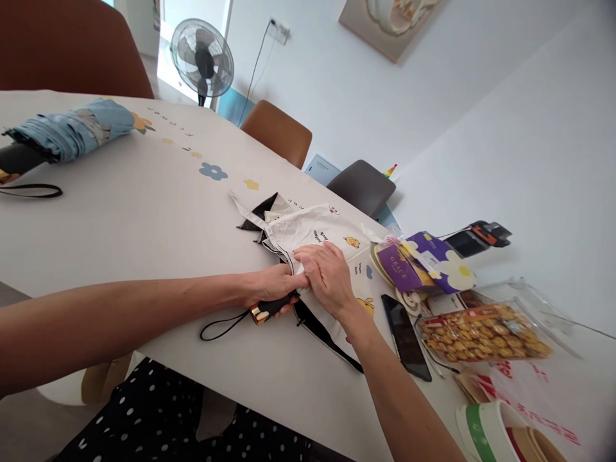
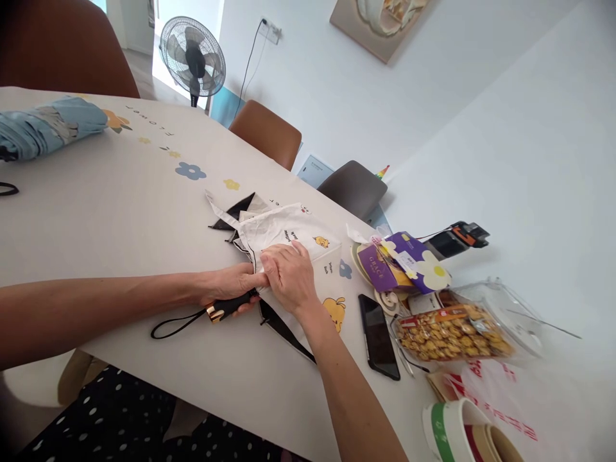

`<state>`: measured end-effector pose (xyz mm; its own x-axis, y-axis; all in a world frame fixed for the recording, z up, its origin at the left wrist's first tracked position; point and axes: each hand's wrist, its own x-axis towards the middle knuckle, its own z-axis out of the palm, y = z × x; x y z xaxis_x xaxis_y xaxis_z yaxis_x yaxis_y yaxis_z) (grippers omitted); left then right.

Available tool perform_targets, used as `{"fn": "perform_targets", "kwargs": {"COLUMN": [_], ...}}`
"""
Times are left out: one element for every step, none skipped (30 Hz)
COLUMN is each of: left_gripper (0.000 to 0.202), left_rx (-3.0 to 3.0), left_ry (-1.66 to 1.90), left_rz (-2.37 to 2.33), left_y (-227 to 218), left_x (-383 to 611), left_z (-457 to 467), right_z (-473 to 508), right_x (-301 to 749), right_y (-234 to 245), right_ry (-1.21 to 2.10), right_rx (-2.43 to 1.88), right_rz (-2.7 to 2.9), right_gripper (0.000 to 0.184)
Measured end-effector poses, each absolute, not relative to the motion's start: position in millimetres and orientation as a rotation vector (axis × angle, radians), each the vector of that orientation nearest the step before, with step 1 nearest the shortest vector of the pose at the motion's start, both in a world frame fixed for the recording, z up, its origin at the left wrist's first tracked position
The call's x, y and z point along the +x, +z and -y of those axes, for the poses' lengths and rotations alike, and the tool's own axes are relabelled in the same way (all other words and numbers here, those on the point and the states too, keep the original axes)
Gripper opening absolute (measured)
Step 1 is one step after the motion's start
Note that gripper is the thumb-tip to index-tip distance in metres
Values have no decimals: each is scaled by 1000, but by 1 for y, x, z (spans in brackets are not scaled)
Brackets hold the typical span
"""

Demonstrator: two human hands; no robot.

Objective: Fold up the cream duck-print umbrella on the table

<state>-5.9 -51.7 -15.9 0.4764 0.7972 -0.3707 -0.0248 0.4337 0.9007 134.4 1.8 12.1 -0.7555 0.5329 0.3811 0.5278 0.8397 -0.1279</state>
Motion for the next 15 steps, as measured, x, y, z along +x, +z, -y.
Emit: {"fn": "perform_targets", "kwargs": {"left_gripper": [37,37,39,40,40,41,41,41,40,40,39,38,38,37,36], "left_rx": [1018,1040,1061,1081,1095,1103,1107,1106,1104,1101,1098,1092,1084,1072,1062], "left_ry": [615,617,620,622,620,615,611,608,608,613,619,625,629,633,637], "left_rz": [-946,-945,-941,-937,-936,-938,-941,-943,-943,-938,-927,-914,-901,-888,-875], "left_y": [-15,-14,-13,-13,-12,-11,-10,-9,-8,-7,-6,-6,-5,-6,-7], "left_x": [-6,-7,-7,-7,-8,-8,-8,-8,-8,-8,-8,-8,-8,-8,-7], "left_z": [52,53,54,54,54,55,55,56,56,57,58,58,58,58,58], "right_z": [-2,-4,-5,-7,-9,-11,-13,-15,-17,-19,-20,-22,-24,-26,-28], "right_x": [137,139,140,142,144,145,146,147,149,150,152,154,156,159,161], "right_y": [12,12,12,13,14,15,17,19,21,22,24,24,25,25,25], "right_ry": [9,-5,-22,-40,-54,-65,-72,-78,-86,-100,-118,-137,-156,-171,-181], "right_rx": [-783,-784,-794,-811,-834,-860,-887,-909,-928,-947,-967,-989,-1014,-1035,-1048], "right_rz": [2611,2606,2598,2592,2593,2603,2621,2646,2668,2678,2677,2666,2649,2632,2620], "right_gripper": [33,33,33,33,33,33,34,34,35,35,36,36,37,38,38]}}
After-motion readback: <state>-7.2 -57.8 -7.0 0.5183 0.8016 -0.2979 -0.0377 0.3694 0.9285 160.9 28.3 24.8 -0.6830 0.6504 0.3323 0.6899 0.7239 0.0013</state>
